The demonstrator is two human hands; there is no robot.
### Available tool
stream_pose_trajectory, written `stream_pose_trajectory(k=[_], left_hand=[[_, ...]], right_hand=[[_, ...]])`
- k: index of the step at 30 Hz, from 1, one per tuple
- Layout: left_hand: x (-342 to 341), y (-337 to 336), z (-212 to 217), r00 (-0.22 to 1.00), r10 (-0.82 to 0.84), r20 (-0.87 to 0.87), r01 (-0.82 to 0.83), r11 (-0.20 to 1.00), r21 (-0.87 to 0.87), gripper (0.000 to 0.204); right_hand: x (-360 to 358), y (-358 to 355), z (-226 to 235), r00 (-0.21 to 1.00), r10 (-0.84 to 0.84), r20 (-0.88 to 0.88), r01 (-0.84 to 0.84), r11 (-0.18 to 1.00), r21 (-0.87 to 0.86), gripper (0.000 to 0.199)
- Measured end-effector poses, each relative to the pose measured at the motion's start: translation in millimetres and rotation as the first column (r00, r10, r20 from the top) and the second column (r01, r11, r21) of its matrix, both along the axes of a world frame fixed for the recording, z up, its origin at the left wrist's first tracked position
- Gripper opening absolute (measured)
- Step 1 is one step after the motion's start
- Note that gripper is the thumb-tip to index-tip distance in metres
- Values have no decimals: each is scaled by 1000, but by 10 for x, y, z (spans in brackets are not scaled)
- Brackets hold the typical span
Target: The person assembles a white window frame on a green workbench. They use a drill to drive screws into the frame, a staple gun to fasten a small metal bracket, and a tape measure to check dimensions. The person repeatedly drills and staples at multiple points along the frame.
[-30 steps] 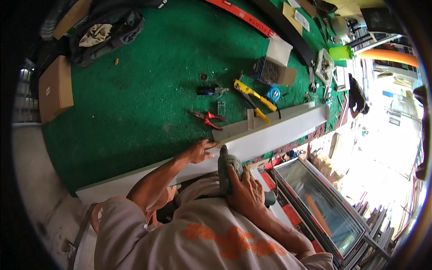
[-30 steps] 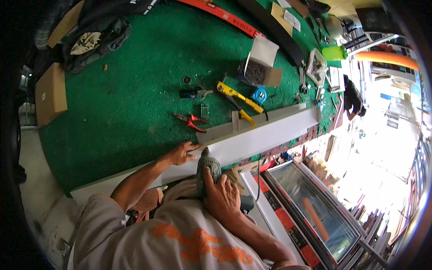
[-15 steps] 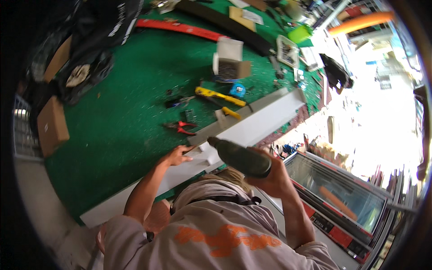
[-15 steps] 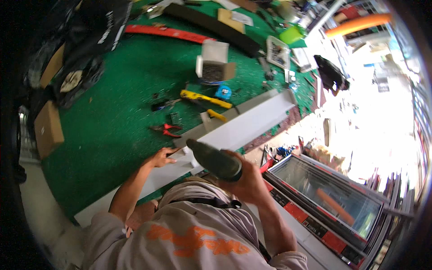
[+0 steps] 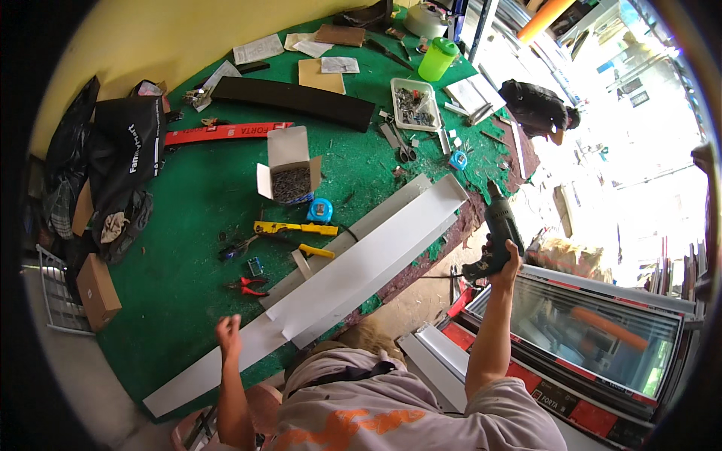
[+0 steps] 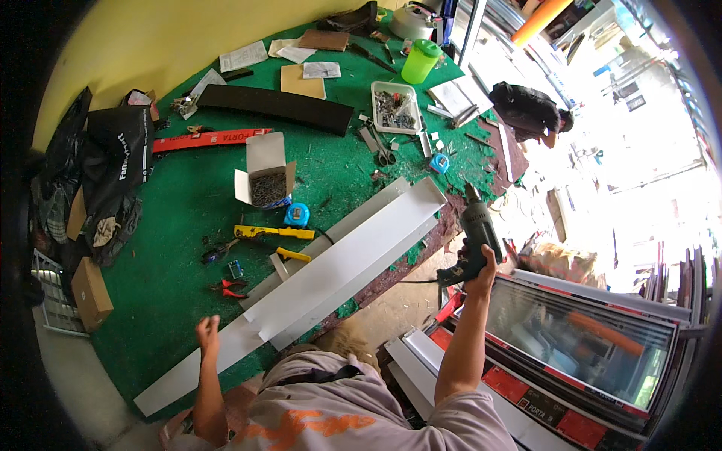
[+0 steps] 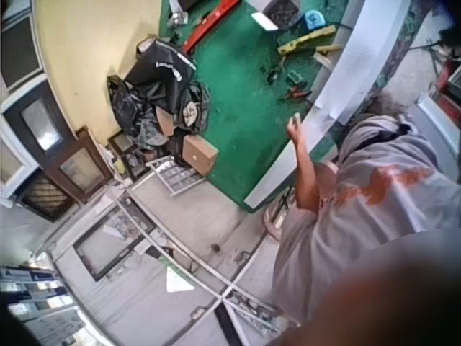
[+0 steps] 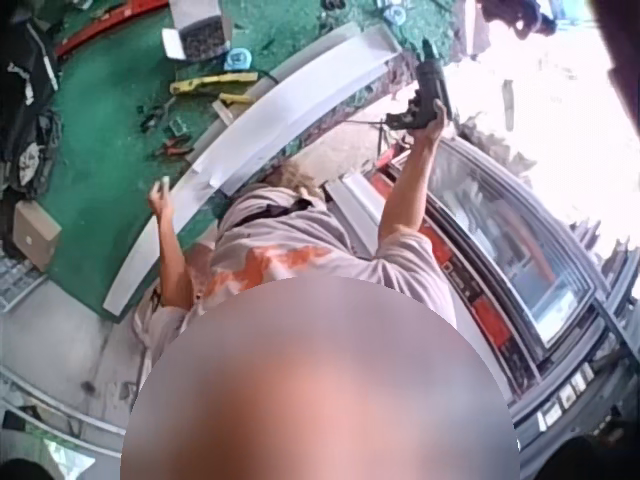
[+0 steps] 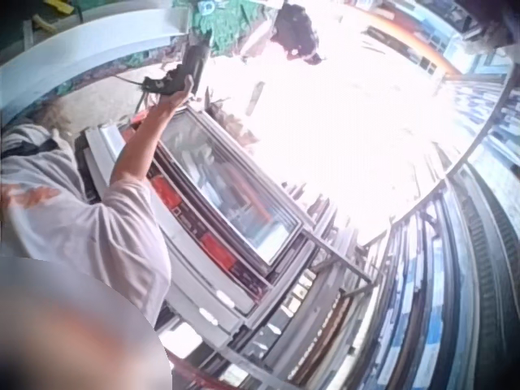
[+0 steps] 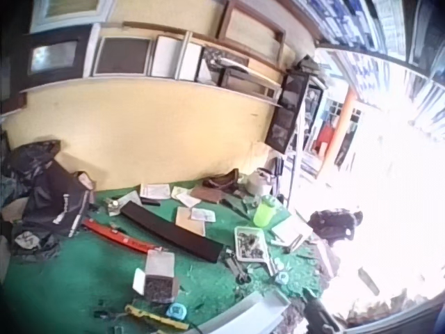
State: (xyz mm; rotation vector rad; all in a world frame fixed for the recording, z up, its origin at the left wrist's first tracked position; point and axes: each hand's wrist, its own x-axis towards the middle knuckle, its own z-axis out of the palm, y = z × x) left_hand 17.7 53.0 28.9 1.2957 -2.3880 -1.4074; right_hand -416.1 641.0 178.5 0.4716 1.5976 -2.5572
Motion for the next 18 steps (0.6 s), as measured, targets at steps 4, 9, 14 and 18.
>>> stream_pose_trajectory(k=[4,9,14,18], left_hand=[[607,349,118,956,293,25,-285,945,-162,28],[1074,891,260,934,304,189,-185,862,-471,20],[1096,983,570,696,249,673,-55,954,-295,20],[775,1138,698,924,230,307,-100,916,-388,25]], right_hand=[[-621,586,-704,993,65,101,-61,997,-35,53],[-1300,717,-1351,948,252,195,-242,967,-75,60],[-1730,629,-1759,864,400,306,-366,916,-163,58],[-1871,567,-2017,831,405,380,-394,912,-110,48]])
